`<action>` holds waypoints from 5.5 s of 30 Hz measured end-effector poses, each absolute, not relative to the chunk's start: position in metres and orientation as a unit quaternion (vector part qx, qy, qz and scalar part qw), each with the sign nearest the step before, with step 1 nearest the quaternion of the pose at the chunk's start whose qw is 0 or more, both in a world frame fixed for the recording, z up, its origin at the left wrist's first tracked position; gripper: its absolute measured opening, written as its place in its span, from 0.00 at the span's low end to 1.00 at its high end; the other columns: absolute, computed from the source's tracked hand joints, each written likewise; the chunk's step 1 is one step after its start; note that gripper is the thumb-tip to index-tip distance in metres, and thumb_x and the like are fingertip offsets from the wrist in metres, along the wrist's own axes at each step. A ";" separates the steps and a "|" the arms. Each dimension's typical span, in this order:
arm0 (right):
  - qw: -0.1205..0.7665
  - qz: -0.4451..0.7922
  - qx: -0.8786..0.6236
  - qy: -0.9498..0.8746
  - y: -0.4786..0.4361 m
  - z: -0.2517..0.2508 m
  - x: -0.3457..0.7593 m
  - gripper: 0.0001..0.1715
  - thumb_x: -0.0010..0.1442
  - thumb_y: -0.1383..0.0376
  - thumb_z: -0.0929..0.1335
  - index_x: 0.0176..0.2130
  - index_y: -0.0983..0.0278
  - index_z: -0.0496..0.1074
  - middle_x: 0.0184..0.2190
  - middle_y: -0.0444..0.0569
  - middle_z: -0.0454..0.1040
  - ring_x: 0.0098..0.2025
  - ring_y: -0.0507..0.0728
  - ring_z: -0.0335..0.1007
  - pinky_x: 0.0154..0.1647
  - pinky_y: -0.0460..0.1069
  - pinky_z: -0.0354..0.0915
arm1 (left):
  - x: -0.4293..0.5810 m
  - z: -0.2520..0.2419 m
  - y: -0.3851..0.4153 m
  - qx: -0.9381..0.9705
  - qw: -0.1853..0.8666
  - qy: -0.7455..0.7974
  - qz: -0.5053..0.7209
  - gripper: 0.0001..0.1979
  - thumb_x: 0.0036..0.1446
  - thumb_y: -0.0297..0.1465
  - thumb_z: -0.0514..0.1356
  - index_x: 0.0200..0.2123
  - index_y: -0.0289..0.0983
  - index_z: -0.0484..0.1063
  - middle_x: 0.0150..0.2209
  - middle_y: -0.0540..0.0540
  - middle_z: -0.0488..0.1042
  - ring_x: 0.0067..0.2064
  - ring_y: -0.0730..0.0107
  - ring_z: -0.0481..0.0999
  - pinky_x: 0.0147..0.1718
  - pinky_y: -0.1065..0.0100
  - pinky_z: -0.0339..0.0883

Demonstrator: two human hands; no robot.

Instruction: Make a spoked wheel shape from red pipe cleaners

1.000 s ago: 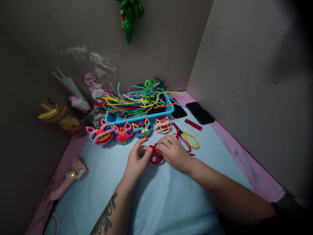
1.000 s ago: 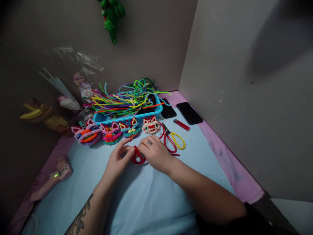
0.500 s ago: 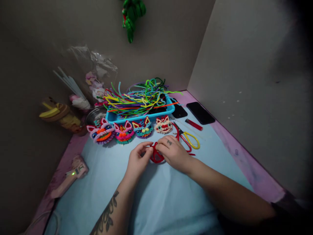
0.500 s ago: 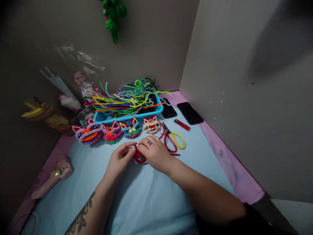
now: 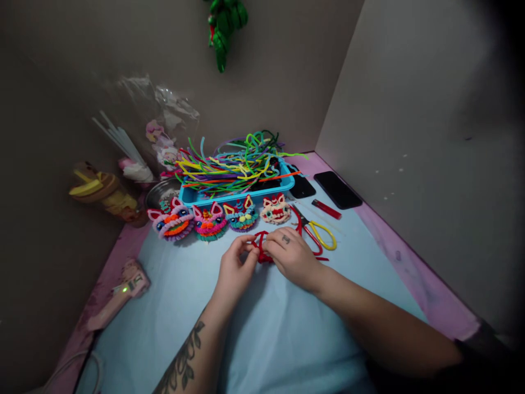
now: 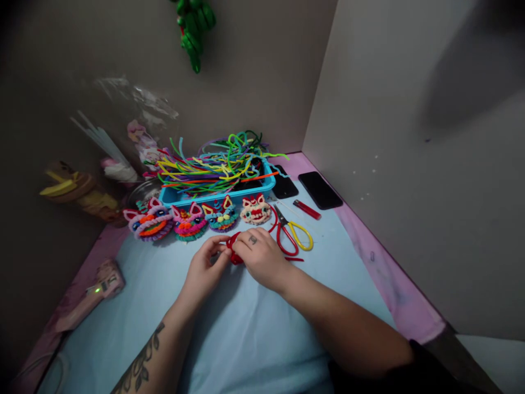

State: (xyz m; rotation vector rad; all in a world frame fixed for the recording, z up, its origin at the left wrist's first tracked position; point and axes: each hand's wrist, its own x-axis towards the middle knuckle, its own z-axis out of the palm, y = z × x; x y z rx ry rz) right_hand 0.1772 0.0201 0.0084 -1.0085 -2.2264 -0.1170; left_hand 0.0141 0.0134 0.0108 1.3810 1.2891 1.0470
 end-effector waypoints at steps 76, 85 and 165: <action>0.295 0.019 -0.505 -0.811 0.012 0.007 0.168 0.07 0.59 0.63 0.67 0.32 0.65 0.70 0.34 0.51 0.73 0.39 0.59 0.65 0.41 0.54 0.55 | 0.007 -0.003 0.012 0.706 0.258 0.543 0.374 0.09 0.57 0.30 0.56 0.43 0.40 0.66 0.35 0.47 0.76 0.39 0.65 0.76 0.40 0.63 0.66; 0.308 0.052 -0.508 -0.803 0.013 0.001 0.169 0.02 0.58 0.67 0.68 0.34 0.63 0.70 0.34 0.49 0.72 0.39 0.59 0.65 0.41 0.53 0.56 | 0.007 -0.001 0.012 0.713 0.251 0.546 0.362 0.09 0.58 0.30 0.56 0.42 0.41 0.67 0.34 0.48 0.76 0.38 0.66 0.76 0.40 0.63 0.65; 0.417 0.188 -0.507 -0.730 0.016 0.005 0.165 0.06 0.61 0.68 0.63 0.33 0.63 0.67 0.33 0.48 0.69 0.38 0.56 0.65 0.40 0.51 0.58 | 0.022 0.008 0.005 0.568 0.351 0.570 0.478 0.15 0.53 0.33 0.59 0.45 0.37 0.73 0.36 0.44 0.77 0.37 0.68 0.75 0.37 0.68 0.68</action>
